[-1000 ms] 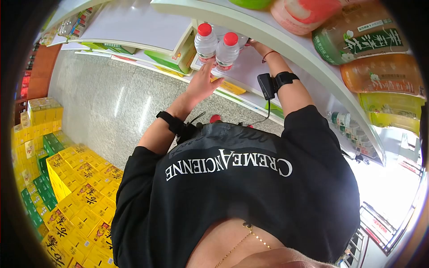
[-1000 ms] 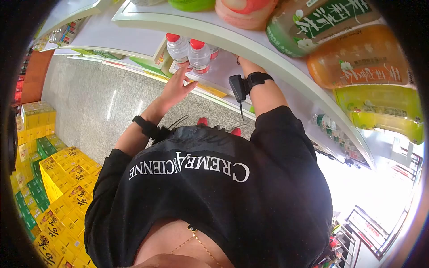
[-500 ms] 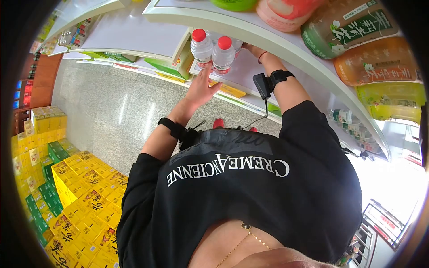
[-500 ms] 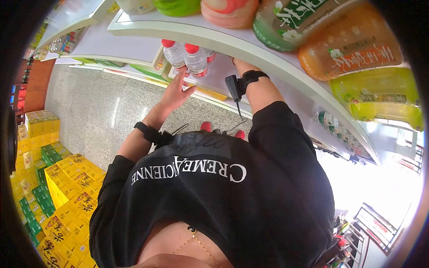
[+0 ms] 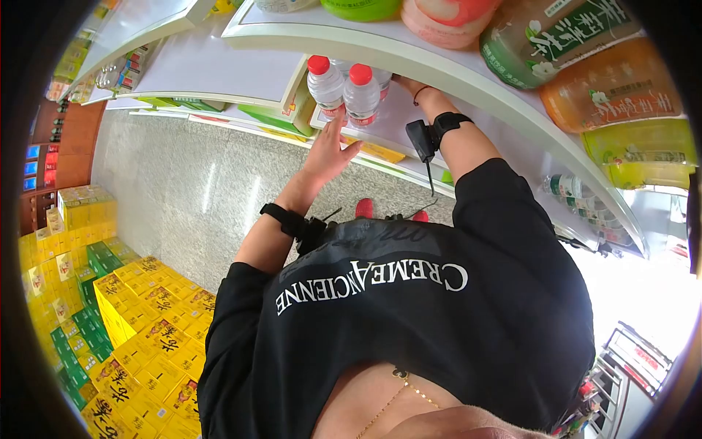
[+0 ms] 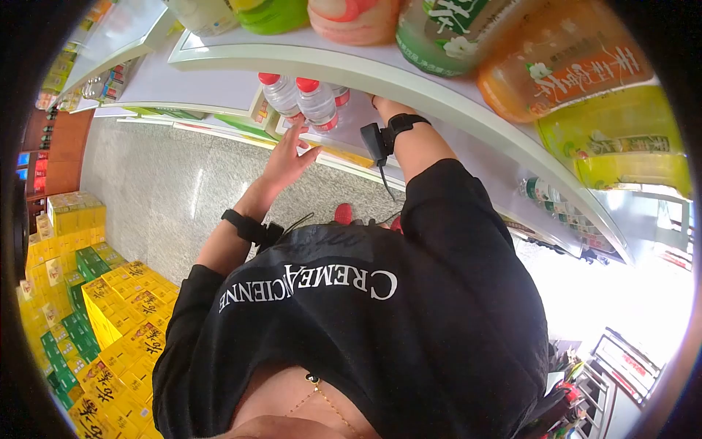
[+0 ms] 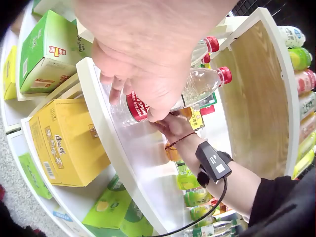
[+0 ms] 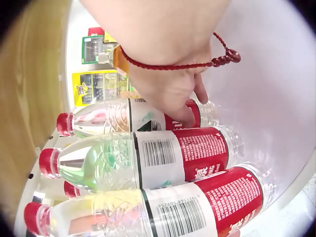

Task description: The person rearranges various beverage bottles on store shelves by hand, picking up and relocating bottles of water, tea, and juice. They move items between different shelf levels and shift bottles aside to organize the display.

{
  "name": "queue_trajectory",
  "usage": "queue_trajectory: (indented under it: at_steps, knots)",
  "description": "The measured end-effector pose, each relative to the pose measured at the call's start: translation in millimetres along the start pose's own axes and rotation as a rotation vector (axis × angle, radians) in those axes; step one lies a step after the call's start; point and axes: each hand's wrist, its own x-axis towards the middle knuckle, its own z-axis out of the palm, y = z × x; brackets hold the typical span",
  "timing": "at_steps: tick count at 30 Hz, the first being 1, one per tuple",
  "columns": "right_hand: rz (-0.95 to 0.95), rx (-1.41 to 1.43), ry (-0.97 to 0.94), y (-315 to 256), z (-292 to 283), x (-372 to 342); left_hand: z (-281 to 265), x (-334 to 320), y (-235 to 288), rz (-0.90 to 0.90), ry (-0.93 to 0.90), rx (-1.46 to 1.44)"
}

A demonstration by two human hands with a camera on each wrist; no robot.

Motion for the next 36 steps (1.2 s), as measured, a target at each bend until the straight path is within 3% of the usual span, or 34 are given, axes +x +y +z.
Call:
queue_trajectory:
  at_steps: [7, 10, 12, 15, 18, 23, 26, 28, 31, 33, 36]
  knots:
    - [0.099, -0.055, 0.03, 3, -3, -10, -2, -9, -4, 0.032, 0.056, -0.002]
    - [0.191, -0.088, 0.05, 6, -33, -63, -4, -17, -1, 0.065, -0.01, 0.026]
    - [0.341, 0.161, 0.142, -23, -61, -101, -2, -21, 12, 0.078, -0.059, 0.001]
    - [0.316, 0.316, 0.16, -26, -109, -175, 15, -13, 40, 0.116, -0.102, 0.0]
    - [0.455, 0.413, 0.31, -3, -154, -258, 58, 11, 75, 0.183, -0.168, -0.04]
    - [0.774, 0.34, 0.566, 34, -252, -398, 163, 48, 187, 0.304, -0.292, -0.058]
    - [0.775, 0.23, 0.689, 69, -288, -468, 229, 61, 258, 0.303, -0.415, -0.066]
    - [0.87, 0.056, 0.761, 84, -308, -495, 277, 70, 291, 0.351, -0.375, -0.029]
    - [0.863, -0.016, 0.727, 112, -323, -513, 319, 70, 345, 0.32, -0.349, -0.045]
    - [0.852, 0.043, 0.673, 123, -330, -513, 331, 67, 376, 0.425, -0.275, 0.028]
    - [0.838, 0.108, 0.613, 133, -334, -508, 361, 67, 391, 0.325, -0.145, -0.052]
